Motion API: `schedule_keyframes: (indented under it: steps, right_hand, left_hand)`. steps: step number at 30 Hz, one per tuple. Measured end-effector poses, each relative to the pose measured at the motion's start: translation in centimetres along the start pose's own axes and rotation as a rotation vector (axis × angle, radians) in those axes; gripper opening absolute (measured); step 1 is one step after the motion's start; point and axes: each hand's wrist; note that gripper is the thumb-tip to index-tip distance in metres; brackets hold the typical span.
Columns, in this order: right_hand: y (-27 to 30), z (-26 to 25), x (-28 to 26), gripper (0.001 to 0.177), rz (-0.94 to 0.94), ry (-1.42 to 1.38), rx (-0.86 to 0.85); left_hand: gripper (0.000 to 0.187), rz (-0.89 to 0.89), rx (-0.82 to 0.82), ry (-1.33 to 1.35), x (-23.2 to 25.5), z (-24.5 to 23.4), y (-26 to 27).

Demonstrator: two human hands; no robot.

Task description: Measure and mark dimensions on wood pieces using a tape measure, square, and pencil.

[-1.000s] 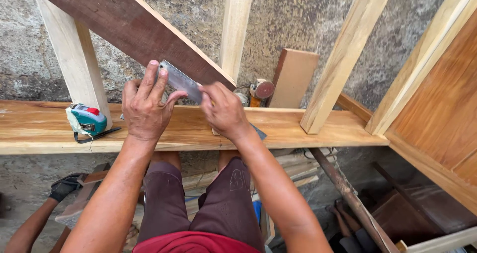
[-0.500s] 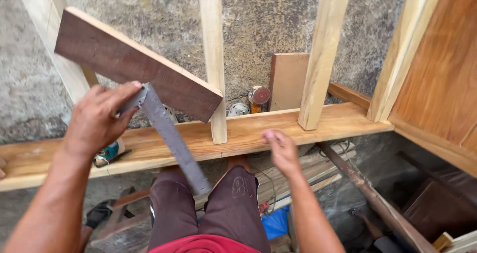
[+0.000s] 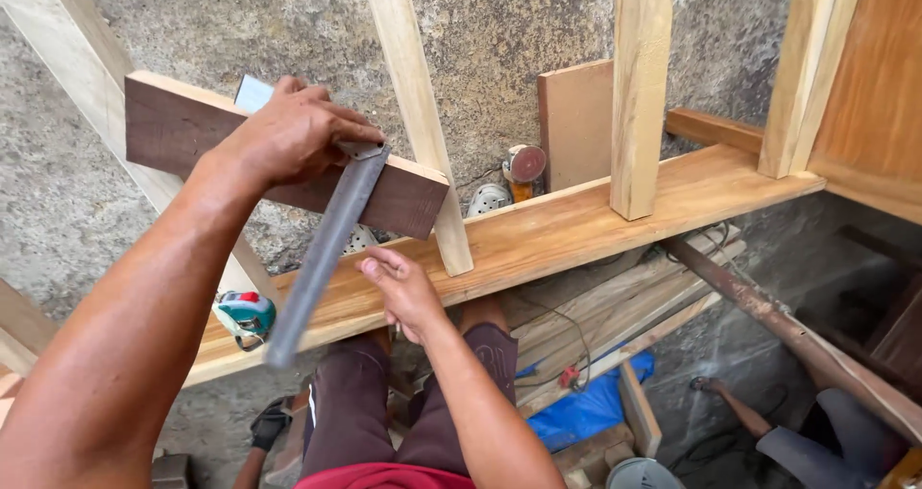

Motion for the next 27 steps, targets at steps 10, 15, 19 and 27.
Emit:
schedule_keyframes:
  steps: [10, 15, 19, 27]
  right_hand:
    - [-3.6, 2.8, 2.0, 0.03, -0.203, -0.076, 0.091]
    - [-3.4, 3.7, 1.7, 0.026, -0.309, -0.017, 0.138]
    - [-3.5, 4.4, 1.0, 0.022, -0.203, -0.089, 0.204]
    - [-3.6, 3.5, 1.5, 0.024, -0.16, -0.104, 0.122]
  left_hand:
    - [0.052, 0.028, 0.229, 0.13, -0.3, 1.3, 1.9]
    - [0.049, -0.072, 0.221, -0.075, 0.6, 4.2, 3.2]
    - [0.08, -0.161, 0.358, -0.017, 2.1, 5.0, 4.2]
    - [0.081, -0.246, 0.35, 0.042, 2.6, 5.5, 4.4]
Point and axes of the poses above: each hand's wrist, its own y-axis away from the middle knuckle, its own z-axis out of the palm, x = y × z, and after that the axes turned 1 degree about -z, right-handed
